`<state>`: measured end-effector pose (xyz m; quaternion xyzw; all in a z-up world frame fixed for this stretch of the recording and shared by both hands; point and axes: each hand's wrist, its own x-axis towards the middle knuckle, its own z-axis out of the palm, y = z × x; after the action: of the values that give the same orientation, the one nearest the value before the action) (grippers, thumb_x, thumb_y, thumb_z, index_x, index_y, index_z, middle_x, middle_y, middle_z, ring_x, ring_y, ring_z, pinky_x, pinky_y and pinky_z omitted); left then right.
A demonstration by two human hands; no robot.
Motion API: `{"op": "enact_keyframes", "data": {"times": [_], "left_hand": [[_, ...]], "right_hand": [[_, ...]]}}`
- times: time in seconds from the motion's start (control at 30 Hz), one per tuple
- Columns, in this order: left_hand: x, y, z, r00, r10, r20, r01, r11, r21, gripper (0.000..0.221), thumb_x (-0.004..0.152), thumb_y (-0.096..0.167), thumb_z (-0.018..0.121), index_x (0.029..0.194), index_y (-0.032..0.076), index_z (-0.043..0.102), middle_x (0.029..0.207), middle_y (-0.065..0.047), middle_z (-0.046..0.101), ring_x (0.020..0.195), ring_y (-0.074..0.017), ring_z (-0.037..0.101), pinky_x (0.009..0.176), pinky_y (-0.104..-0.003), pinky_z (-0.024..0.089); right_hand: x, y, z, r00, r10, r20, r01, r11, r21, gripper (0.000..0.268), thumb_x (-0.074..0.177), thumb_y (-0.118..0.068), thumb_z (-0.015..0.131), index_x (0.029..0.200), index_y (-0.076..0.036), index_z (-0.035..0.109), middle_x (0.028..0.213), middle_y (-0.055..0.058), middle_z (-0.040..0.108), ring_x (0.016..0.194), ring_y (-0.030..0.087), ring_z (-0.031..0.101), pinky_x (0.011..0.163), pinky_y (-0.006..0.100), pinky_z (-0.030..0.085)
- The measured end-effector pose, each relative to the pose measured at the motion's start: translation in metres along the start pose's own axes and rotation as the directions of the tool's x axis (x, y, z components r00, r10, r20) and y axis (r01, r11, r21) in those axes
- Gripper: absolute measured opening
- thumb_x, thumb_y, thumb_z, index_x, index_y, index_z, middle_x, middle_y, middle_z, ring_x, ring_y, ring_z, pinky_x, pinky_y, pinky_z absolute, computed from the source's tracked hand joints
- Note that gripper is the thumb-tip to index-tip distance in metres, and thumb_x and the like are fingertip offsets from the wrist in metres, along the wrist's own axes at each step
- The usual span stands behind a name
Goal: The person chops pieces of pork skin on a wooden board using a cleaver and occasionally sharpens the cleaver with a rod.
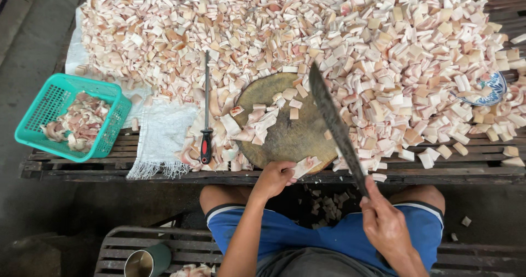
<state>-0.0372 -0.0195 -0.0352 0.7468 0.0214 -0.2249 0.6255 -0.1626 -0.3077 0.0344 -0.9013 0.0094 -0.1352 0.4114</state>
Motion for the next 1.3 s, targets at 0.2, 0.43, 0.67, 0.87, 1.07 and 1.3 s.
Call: {"op": "enact_keyframes", "data": {"times": [0.2, 0.43, 0.67, 0.87, 1.07, 1.3], "left_hand": [[0.001, -0.010, 0.002, 0.999, -0.003, -0.054, -0.001, 0.997, -0.082, 0.031, 0.092, 0.006, 0.063, 0.121, -0.005, 0.067, 0.090, -0.014, 0.076, 0.075, -0.0150, 0.075, 0.066, -0.027, 0.060], [0.003, -0.016, 0.009, 0.977, 0.105, -0.186, -0.092, 0.993, 0.074, 0.025, 0.086, 0.008, 0.075, 0.107, -0.004, 0.073, 0.082, -0.012, 0.076, 0.065, -0.0138, 0.071, 0.059, -0.029, 0.057], [0.009, 0.000, 0.014, 0.964, 0.156, -0.217, -0.126, 0.982, 0.142, 0.028, 0.084, 0.013, 0.075, 0.107, -0.003, 0.075, 0.079, -0.014, 0.076, 0.060, -0.0158, 0.070, 0.060, -0.030, 0.055], [0.004, 0.002, 0.014, 0.904, 0.320, -0.284, -0.226, 0.921, 0.318, 0.024, 0.081, 0.016, 0.077, 0.099, 0.000, 0.079, 0.085, -0.018, 0.077, 0.075, -0.0265, 0.075, 0.070, -0.035, 0.057], [0.008, -0.004, 0.018, 0.897, 0.307, -0.318, -0.217, 0.932, 0.289, 0.029, 0.078, 0.016, 0.077, 0.102, 0.001, 0.077, 0.094, -0.019, 0.076, 0.088, -0.0318, 0.076, 0.079, -0.038, 0.058], [-0.003, 0.004, 0.013, 0.858, 0.417, -0.300, -0.269, 0.862, 0.429, 0.023, 0.079, 0.010, 0.074, 0.099, -0.001, 0.074, 0.100, -0.021, 0.072, 0.098, -0.0393, 0.068, 0.087, -0.044, 0.054]], "right_hand": [[-0.002, 0.000, 0.017, 0.975, -0.140, 0.175, 0.176, 0.961, -0.213, 0.068, 0.090, -0.009, 0.064, 0.154, -0.014, 0.042, 0.085, 0.017, 0.072, 0.058, 0.033, 0.068, 0.056, 0.045, 0.056], [0.010, -0.004, 0.006, 0.963, -0.141, 0.230, 0.178, 0.972, -0.151, 0.069, 0.086, -0.004, 0.064, 0.152, -0.011, 0.046, 0.087, 0.018, 0.072, 0.067, 0.041, 0.069, 0.057, 0.049, 0.055], [0.007, -0.019, -0.016, 0.955, -0.267, -0.128, 0.264, 0.964, -0.038, 0.056, 0.091, 0.000, 0.064, 0.146, -0.003, 0.051, 0.090, 0.022, 0.070, 0.064, 0.030, 0.069, 0.057, 0.039, 0.056], [-0.004, -0.005, 0.013, 0.928, -0.099, 0.359, 0.228, 0.914, -0.335, 0.070, 0.085, -0.008, 0.065, 0.152, -0.012, 0.046, 0.081, 0.014, 0.070, 0.060, 0.037, 0.068, 0.056, 0.049, 0.056], [0.007, -0.009, -0.004, 0.980, -0.116, 0.159, 0.141, 0.978, -0.156, 0.065, 0.086, -0.003, 0.065, 0.149, -0.010, 0.050, 0.087, 0.018, 0.071, 0.064, 0.039, 0.068, 0.055, 0.047, 0.055], [-0.010, -0.014, 0.002, 0.960, -0.279, -0.026, 0.278, 0.960, -0.037, 0.058, 0.090, 0.001, 0.065, 0.146, -0.004, 0.050, 0.085, 0.017, 0.069, 0.060, 0.029, 0.068, 0.055, 0.040, 0.055]]}}
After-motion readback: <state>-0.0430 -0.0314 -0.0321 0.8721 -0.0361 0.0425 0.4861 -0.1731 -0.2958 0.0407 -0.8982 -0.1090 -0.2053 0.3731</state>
